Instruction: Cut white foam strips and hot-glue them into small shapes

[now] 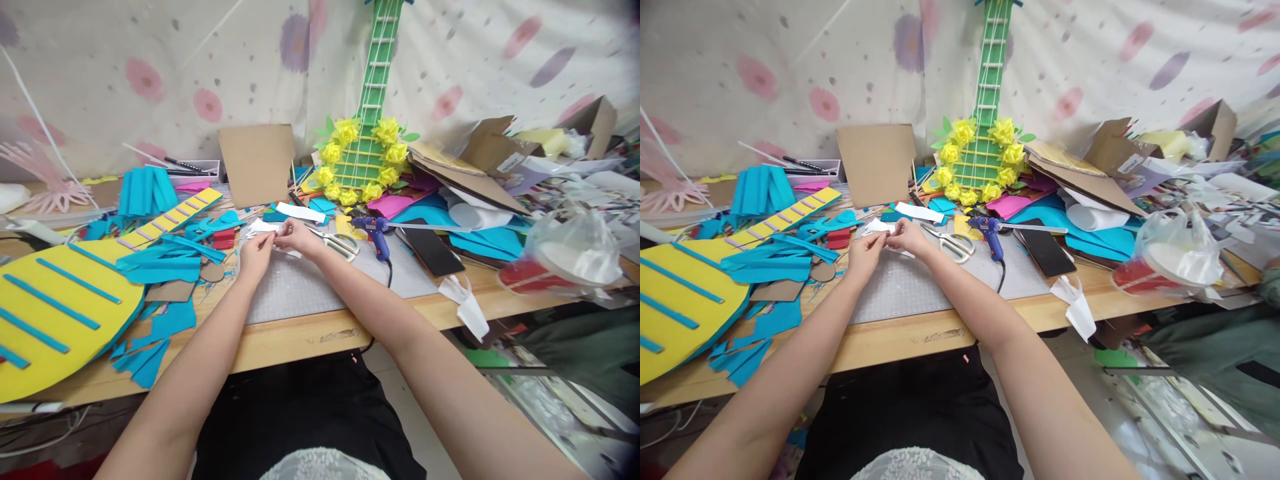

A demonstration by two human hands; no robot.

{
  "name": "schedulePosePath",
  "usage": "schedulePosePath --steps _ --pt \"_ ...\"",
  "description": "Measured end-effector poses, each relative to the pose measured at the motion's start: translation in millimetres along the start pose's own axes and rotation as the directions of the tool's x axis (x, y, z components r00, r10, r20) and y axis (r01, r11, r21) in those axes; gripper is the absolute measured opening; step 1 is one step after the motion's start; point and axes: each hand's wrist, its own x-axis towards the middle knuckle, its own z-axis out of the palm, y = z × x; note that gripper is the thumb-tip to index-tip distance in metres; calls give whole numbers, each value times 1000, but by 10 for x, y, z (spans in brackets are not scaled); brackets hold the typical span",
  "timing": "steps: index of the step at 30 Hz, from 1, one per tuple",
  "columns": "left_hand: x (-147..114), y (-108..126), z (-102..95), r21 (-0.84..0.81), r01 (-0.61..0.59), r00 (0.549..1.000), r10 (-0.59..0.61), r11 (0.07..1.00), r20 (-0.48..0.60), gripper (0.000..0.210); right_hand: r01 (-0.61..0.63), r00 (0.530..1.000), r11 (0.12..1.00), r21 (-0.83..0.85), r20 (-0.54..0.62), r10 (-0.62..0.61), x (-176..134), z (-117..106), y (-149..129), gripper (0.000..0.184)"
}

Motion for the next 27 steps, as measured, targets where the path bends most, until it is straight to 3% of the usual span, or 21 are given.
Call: schedulePosePath --steps 4,8,12,15,18,20,21,24,27 --pt "-5 35 -16 -82 76 996 -79 994 -41 15 15 999 998 -54 32 -14 -6 13 -10 38" --pt "12 63 -62 -179 133 986 -149 975 -78 18 30 1000 988 -149 6 -29 -94 -152 -62 13" --pt "56 7 -137 -63 71 986 -79 996 -147 16 30 987 954 -299 -139 -74 -375 -526 -126 14" --pt "84 -54 -163 23 23 974 -17 999 -224 13 8 990 900 -436 -123 -68 -735 -926 -176 25" --pt "92 -77 -142 53 45 970 -31 998 -242 13 -135 989 734 -666 -135 59 -1092 -1364 -217 42" --pt "87 -70 -109 61 65 973 -50 996 -226 12 -293 955 504 -813 -277 109 -1239 -1609 -224 43" --pt "82 -62 -91 66 69 975 -53 995 -214 12 -354 929 418 -837 -366 52 -1270 -1699 -220 42" --pt "57 -36 -48 104 53 981 -33 993 -191 9 -431 865 372 -822 -493 -88 -1208 -1813 -190 44" --pt "28 -24 -40 156 28 986 -1 987 -166 7 -387 891 393 -834 -448 -74 -1022 -1748 -161 44"
